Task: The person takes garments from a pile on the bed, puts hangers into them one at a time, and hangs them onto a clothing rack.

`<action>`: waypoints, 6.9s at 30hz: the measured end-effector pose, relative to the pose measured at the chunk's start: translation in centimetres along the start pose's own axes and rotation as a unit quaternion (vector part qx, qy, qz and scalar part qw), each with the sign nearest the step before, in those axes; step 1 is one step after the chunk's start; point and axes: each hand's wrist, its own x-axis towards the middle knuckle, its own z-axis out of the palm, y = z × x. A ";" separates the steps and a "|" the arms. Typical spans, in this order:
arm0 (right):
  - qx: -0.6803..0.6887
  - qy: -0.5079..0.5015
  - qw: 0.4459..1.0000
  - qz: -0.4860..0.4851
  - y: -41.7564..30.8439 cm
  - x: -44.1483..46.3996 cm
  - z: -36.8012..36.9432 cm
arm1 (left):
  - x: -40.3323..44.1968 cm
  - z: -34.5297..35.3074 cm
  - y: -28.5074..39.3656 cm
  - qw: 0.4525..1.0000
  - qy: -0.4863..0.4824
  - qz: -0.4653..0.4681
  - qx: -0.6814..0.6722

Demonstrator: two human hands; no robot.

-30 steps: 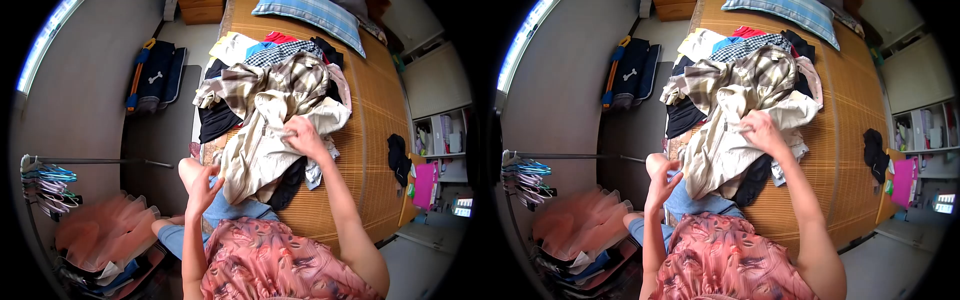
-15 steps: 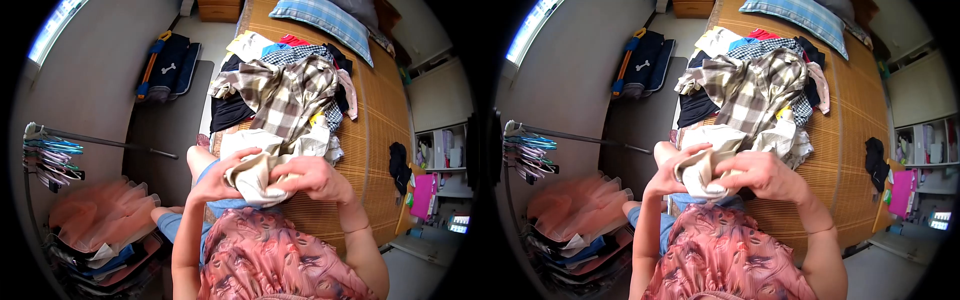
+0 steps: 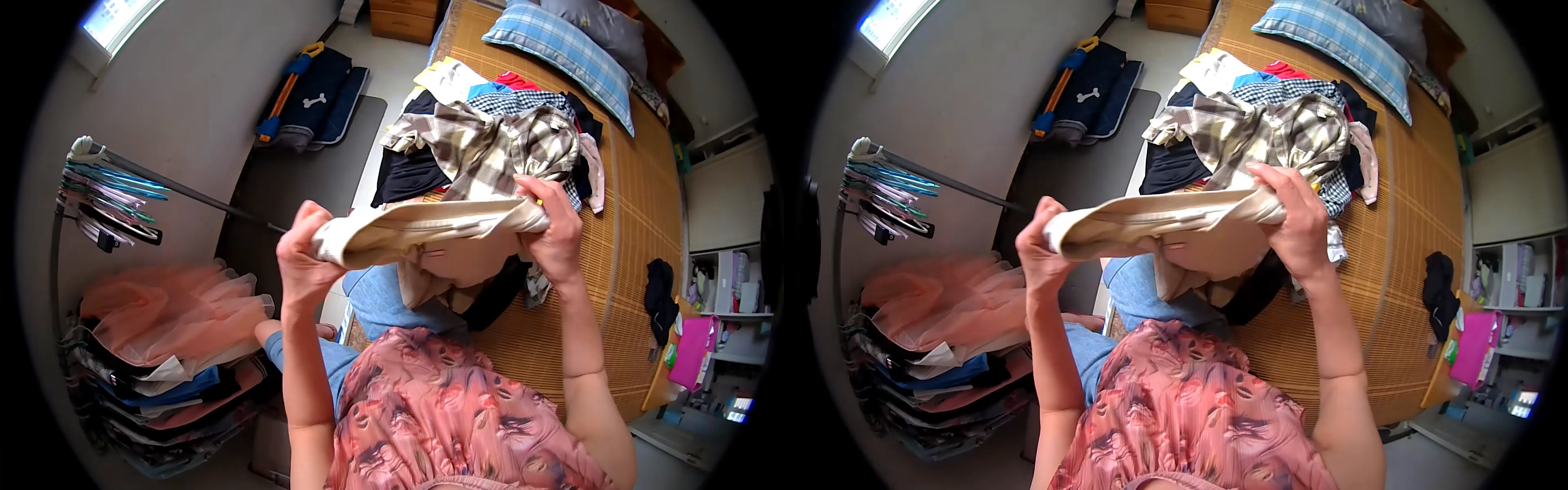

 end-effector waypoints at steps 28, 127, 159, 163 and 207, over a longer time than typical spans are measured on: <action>0.028 -0.413 0.908 0.060 9.4 -11.2 5.5 | -6.3 3.8 -7.7 0.910 -0.304 -0.161 0.231; 0.079 -0.538 0.836 0.071 -0.3 -4.9 19.4 | -10.1 3.7 -10.9 0.954 -0.149 -0.249 0.081; 0.447 -0.382 0.768 -0.255 -33.9 11.5 32.0 | 0.5 -30.9 -3.1 0.832 0.542 -0.035 -0.115; 0.462 -0.376 0.761 -0.258 -34.1 11.0 31.7 | -0.4 -30.4 -2.2 0.829 0.545 0.010 -0.123; -0.099 -0.222 0.944 0.224 15.4 -4.6 16.8 | -5.9 6.9 -18.9 0.906 0.017 -0.251 0.341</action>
